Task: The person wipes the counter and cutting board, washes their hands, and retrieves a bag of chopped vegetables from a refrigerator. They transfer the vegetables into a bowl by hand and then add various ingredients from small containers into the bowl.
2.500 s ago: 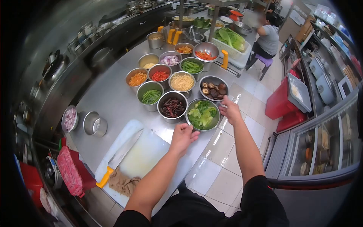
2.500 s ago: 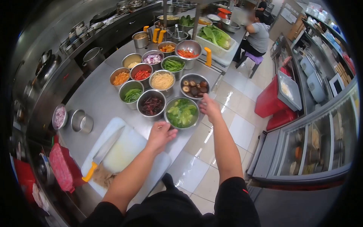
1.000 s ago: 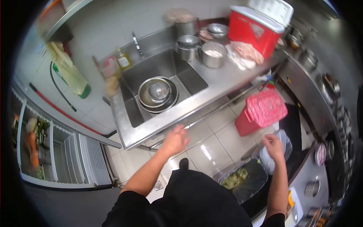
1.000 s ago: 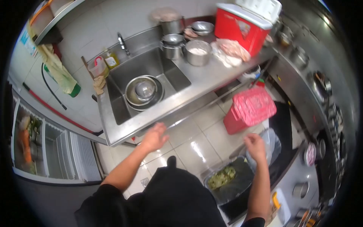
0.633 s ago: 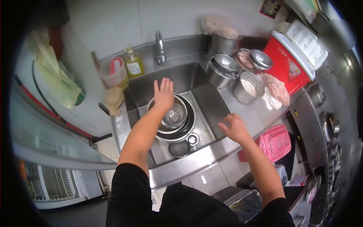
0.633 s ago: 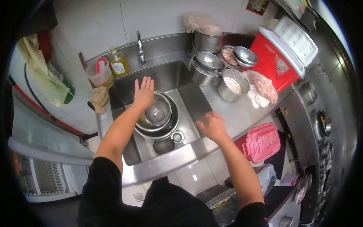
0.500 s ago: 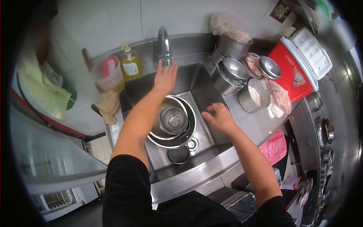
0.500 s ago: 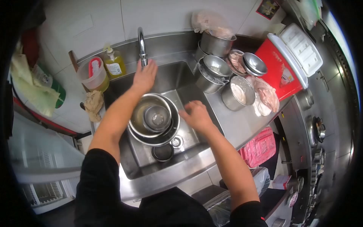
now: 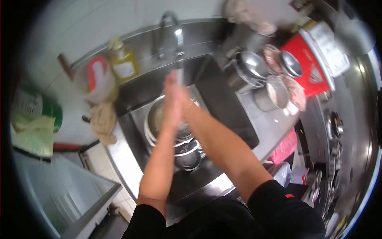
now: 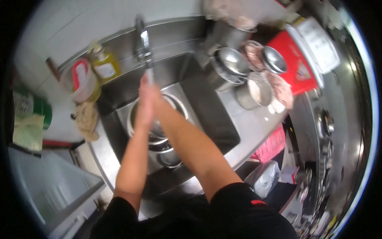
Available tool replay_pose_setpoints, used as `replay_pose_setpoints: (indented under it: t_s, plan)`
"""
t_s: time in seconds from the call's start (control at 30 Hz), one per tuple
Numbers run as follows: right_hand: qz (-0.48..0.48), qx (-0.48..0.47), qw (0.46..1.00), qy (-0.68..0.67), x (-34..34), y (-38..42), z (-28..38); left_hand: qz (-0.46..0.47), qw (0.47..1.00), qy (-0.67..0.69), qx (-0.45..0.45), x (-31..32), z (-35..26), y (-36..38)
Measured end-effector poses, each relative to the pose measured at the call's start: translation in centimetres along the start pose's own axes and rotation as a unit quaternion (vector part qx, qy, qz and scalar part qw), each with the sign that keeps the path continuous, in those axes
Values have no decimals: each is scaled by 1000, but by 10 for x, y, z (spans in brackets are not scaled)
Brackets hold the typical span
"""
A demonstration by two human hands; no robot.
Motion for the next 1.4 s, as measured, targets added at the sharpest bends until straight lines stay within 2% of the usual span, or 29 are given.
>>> replay_pose_setpoints:
  t_s: [0.03, 0.07, 0.13, 0.23, 0.3, 0.4, 0.47, 0.5, 0.57, 0.6, 0.67, 0.7, 0.73, 0.77, 0.83, 0.87, 1.0, 1.07, 1.17, 1.2, 1.23, 1.27, 1.3, 1.33, 1.37, 1.4]
  plan:
    - [-12, 19, 999, -23, 8, -3, -4, 22, 991, 131, -3, -7, 4, -28]
    - [-6, -4, 998, -61, 0, 8, 8, -95, 976, 133, -147, -5, -9, -39]
    - [25, -52, 989, -136, -8, 24, 35, -60, 991, 104, -67, 5, -16, -31]
    - [96, -112, 956, -253, -7, 40, 49, -63, 987, 91, -115, -3, -11, -36]
    - [126, -90, 956, -249, 14, 55, 24, -72, 982, 82, -154, -11, -1, -35]
    - [128, -68, 956, -255, 4, 66, 20, -71, 979, 136, -134, 31, -33, -26]
    - [137, -48, 944, -297, -6, 67, 14, 3, 999, 34, -10, 57, -16, 4]
    - [151, -36, 932, -327, -14, 64, 6, 6, 934, -324, 154, 65, -22, 10]
    - [182, -22, 921, -345, -15, 66, -7, -42, 975, -196, 98, 17, 36, -5]
    - [199, -18, 922, -333, -7, 71, -18, -62, 987, -128, 71, -15, 60, -28]
    - [199, -5, 967, -161, -13, 99, -49, -82, 983, -137, -88, -90, 81, -71]
    - [212, 7, 975, -62, -21, 101, -70, -103, 988, -9, -112, -84, 51, -70]
    - [222, 22, 974, 37, -32, 100, -91, -131, 989, -2, -72, -106, 45, -83]
    - [149, -90, 961, 217, -47, 109, -94, -172, 982, 73, -35, -105, 24, -90]
    - [60, -74, 957, 274, -81, 137, -90, -131, 982, 133, -17, -107, 0, -105]
    - [19, -68, 950, 304, -100, 154, -81, -151, 978, 145, -17, -113, -1, -117]
    - [-100, -102, 959, 244, -189, 242, -87, -144, 977, 154, -17, -125, -3, -152]
    - [-163, -16, 963, 215, -227, 300, -89, -139, 979, 152, 6, -138, 4, -166]
    - [-252, 27, 946, 202, -299, 369, -157, -24, 988, -119, 91, -98, -2, -176]
    - [-294, 58, 932, 203, -319, 400, -177, -12, 976, -216, 22, -92, -7, -171]
    - [-335, 29, 903, 268, -339, 427, -209, 10, 948, -314, -43, -85, -12, -166]
    - [-373, 72, 883, 276, -357, 456, -237, 22, 938, -336, -81, -75, -14, -158]
    - [-418, 132, 857, 271, -375, 484, -271, 49, 956, -255, -137, -54, -8, -131]
    - [-456, 189, 829, 263, -389, 515, -298, 128, 870, -469, -85, -55, -2, -120]
    - [-464, 243, 820, 233, -392, 547, -316, 136, 780, -605, -80, -24, -4, -88]
    - [-465, 292, 811, 204, -396, 576, -328, 217, 748, -628, 0, -23, 16, -84]
Point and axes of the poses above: each hand's wrist, its own y-axis away from the middle knuckle, its own x-axis out of the palm, z = x × y, the point moved 3 cm from there along -y, towards the middle knuckle, and after that the axes turned 13 degrees about z, right-handed, at the moved point
